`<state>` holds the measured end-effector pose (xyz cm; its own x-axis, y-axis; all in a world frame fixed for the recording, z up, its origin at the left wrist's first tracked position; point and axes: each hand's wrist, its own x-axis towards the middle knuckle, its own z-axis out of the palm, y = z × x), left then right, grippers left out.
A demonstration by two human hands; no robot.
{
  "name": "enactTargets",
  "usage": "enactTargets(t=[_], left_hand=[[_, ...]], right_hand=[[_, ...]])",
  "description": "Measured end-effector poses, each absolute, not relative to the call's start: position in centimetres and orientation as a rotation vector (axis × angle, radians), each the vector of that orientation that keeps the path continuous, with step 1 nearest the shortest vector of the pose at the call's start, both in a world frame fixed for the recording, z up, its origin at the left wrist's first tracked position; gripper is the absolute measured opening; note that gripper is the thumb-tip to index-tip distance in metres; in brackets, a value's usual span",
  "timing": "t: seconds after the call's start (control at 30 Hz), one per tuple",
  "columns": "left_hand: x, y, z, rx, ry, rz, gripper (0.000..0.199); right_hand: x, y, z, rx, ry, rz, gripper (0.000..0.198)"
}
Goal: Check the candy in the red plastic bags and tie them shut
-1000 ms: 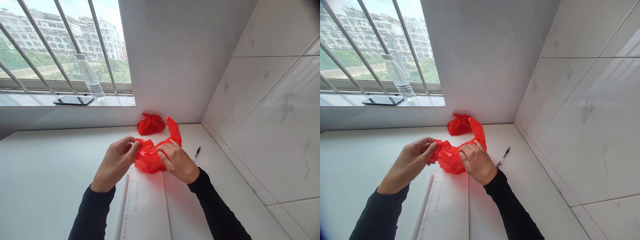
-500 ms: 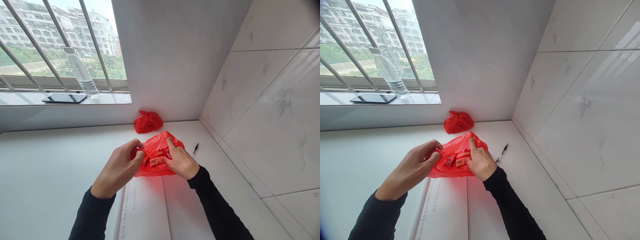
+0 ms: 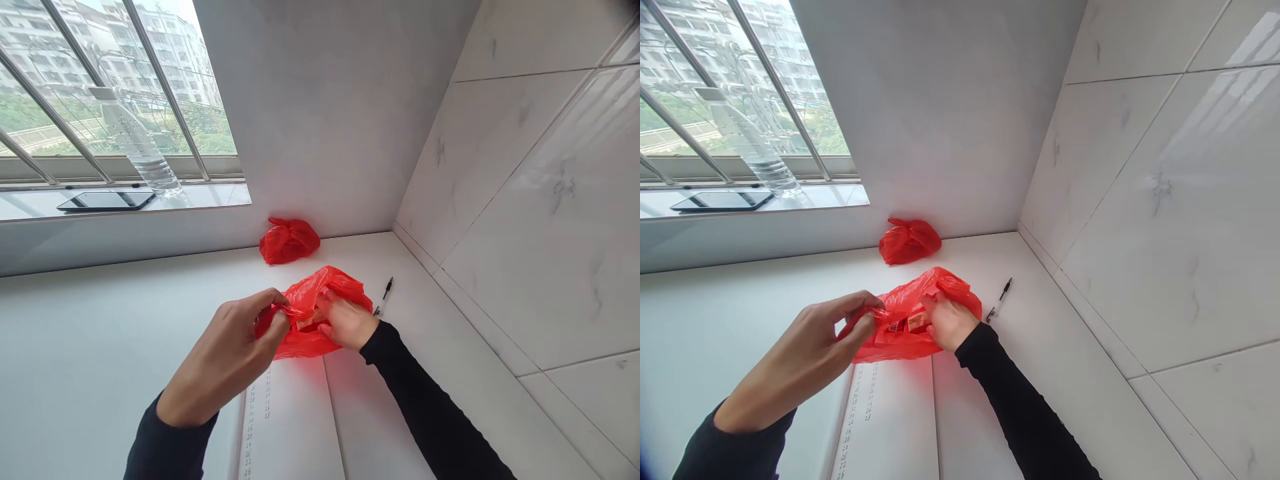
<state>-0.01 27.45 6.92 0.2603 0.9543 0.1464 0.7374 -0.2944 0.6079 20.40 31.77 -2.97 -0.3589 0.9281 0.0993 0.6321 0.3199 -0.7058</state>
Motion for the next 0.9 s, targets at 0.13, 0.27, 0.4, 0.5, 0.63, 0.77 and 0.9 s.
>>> enactTargets(t=[0.13, 0.27, 0.4, 0.5, 0.63, 0.77, 0.9], left_hand=[[-0.3, 27.2, 7.2, 2.220, 1.512, 0.497, 0.019], [0.0, 27.2, 7.2, 2.302, 1.464, 0.412, 0.019], [0.3, 27.5, 7.2, 2.225, 1.421, 0.690, 0.017], [0.2, 27.5, 7.5, 2.088, 1.403, 0.868, 0.013], [-0.1, 27.3, 7.9, 1.979, 1.353, 0.788, 0.019], [-0.3, 27.0, 8.3, 2.023, 1.330, 0.647, 0.020], [-0.8, 26.8, 8.2, 2.115, 1.333, 0.533, 0.017]], right_hand=[[20.4, 32.6, -3.8, -1.582, -2.200, 0.707, 0.035], [20.2, 33.4, -4.2, -1.685, -2.228, 0.639, 0.025], [20.2, 33.6, -4.0, -1.669, -2.242, 0.602, 0.030], [20.2, 33.5, -3.8, -1.653, -2.241, 0.608, 0.038], [20.2, 33.4, -4.1, -1.638, -2.262, 0.643, 0.039], [20.2, 33.7, -4.4, -1.643, -2.246, 0.633, 0.032], [20.2, 33.8, -4.6, -1.671, -2.215, 0.636, 0.027]])
